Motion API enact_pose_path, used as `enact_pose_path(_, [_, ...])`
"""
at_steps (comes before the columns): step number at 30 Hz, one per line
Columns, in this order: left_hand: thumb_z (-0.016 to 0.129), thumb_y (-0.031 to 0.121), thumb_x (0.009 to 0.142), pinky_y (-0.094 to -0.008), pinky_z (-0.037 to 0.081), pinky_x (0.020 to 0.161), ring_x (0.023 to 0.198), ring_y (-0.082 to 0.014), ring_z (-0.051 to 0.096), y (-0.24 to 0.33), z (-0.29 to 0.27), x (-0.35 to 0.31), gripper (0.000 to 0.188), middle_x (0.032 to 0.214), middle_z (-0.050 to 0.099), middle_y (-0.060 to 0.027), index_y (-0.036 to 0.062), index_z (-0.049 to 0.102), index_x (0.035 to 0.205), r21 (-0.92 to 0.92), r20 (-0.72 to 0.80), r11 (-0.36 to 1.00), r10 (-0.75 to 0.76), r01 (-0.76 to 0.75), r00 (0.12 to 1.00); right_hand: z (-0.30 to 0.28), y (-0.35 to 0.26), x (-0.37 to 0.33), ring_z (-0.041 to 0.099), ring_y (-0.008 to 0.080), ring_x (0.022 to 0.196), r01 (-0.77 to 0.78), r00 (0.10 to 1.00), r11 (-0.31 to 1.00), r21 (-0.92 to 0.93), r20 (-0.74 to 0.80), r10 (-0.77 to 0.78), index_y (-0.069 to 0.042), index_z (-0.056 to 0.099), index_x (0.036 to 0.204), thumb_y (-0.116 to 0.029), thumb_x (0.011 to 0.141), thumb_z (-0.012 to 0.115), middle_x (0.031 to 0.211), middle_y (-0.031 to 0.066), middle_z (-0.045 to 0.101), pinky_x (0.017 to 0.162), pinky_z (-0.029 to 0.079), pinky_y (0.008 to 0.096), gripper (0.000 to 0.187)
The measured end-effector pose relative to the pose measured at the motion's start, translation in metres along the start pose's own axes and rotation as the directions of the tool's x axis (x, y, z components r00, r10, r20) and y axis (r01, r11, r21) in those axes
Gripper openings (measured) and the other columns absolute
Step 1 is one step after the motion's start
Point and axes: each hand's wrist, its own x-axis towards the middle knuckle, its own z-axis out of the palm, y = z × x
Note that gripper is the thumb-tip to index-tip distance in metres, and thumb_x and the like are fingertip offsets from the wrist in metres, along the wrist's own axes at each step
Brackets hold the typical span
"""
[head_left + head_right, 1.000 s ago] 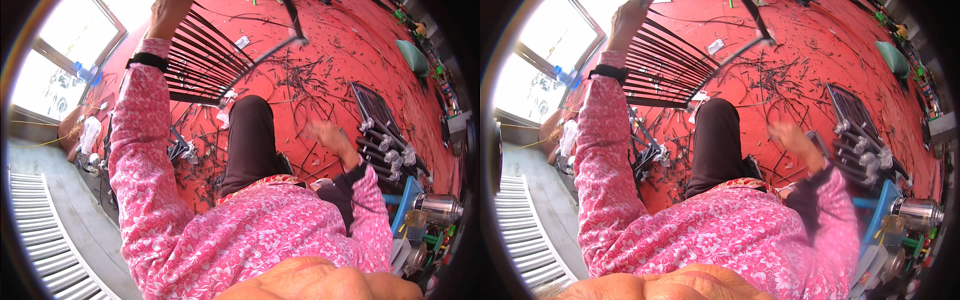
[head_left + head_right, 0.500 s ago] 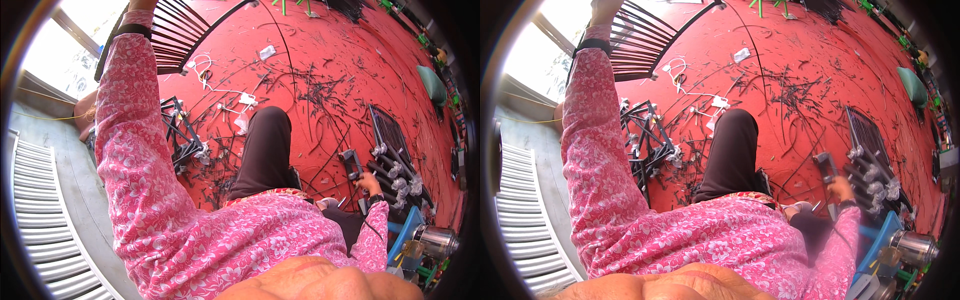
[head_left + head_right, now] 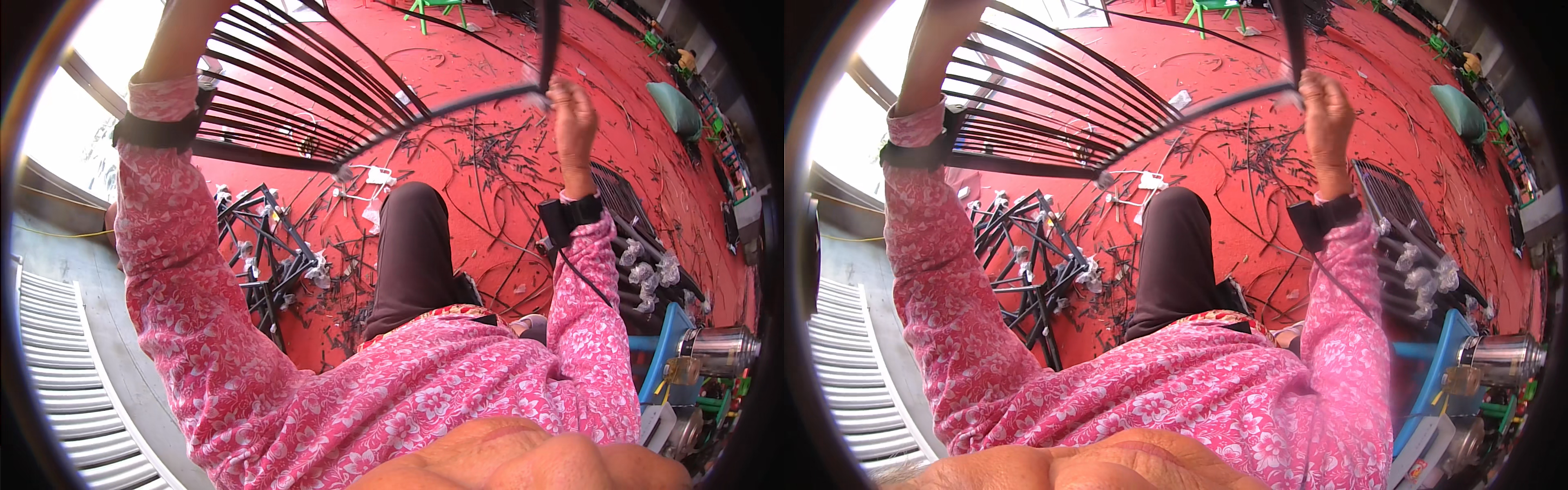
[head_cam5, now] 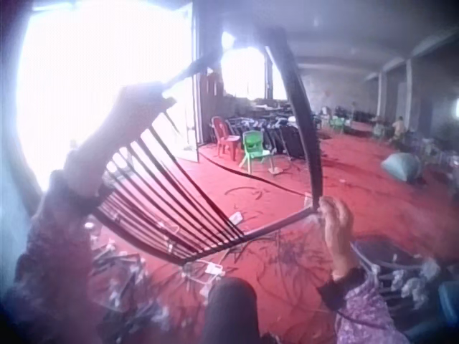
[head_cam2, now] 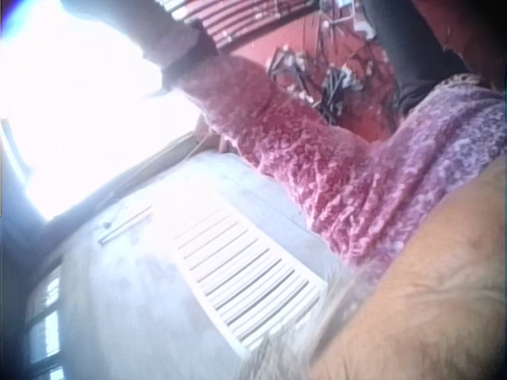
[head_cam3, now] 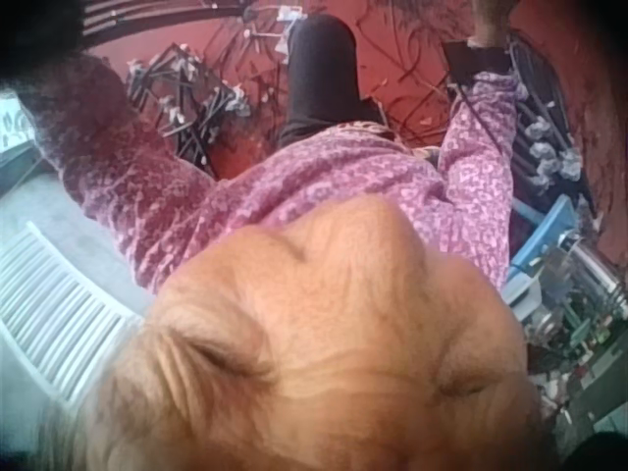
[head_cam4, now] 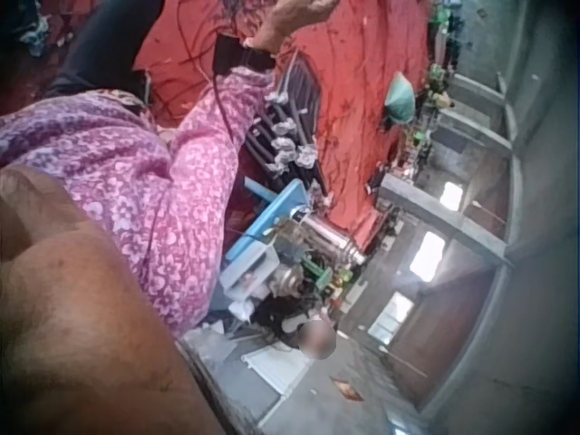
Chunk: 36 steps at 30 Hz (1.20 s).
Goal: The person sits on the floor and assembles a black metal chair frame by hand, inserting and securing rods into the frame structure. The person repeatedly adjusts and aligns the rods to fit the frame.
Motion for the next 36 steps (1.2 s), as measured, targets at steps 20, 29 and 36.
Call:
enact_pose_path(20, [0.068,0.006,0.091,-0.0305,0.058,0.070,0.078,-0.0162,0.065,0.028,0.062,0.009,0.028,0.096,0.068,-0.0077,0.0069,0.065,0.119,-0.560,0.235,0.806,-0.064,0.189,0.970,-0.178,-0.034,-0.041,0.062,0.0095,0.085,-0.711,0.604,0.682,0.171,0.645,0.468,0.003,0.063,0.115,-0.015,0.097,0.067,0.097,0.0051,0.065,0.074,0.050,0.0194,0.026])
enact_pose_path(29, [0.067,0.008,0.091,-0.0323,0.058,0.069,0.078,-0.0186,0.065,-0.011,0.082,-0.032,0.026,0.095,0.068,-0.0088,0.0067,0.066,0.116,-0.265,0.370,0.895,-0.250,0.359,0.895,-0.189,0.017,-0.044,0.066,0.0143,0.090,-0.674,0.502,0.736,-0.061,0.693,0.517,0.004,0.064,0.114,-0.013,0.095,0.068,0.096,0.0061,0.067,0.082,0.053,0.0251,0.026])
enact_pose_path(36, [0.067,0.009,0.090,-0.0336,0.057,0.069,0.078,-0.0204,0.065,-0.010,0.086,-0.049,0.023,0.093,0.068,-0.0096,0.0066,0.066,0.114,-0.178,0.409,0.896,-0.309,0.407,0.859,-0.184,0.045,-0.058,0.066,0.0139,0.093,-0.653,0.487,0.754,-0.071,0.723,0.491,0.001,0.062,0.117,-0.012,0.095,0.068,0.100,0.0053,0.065,0.084,0.054,0.0249,0.026])
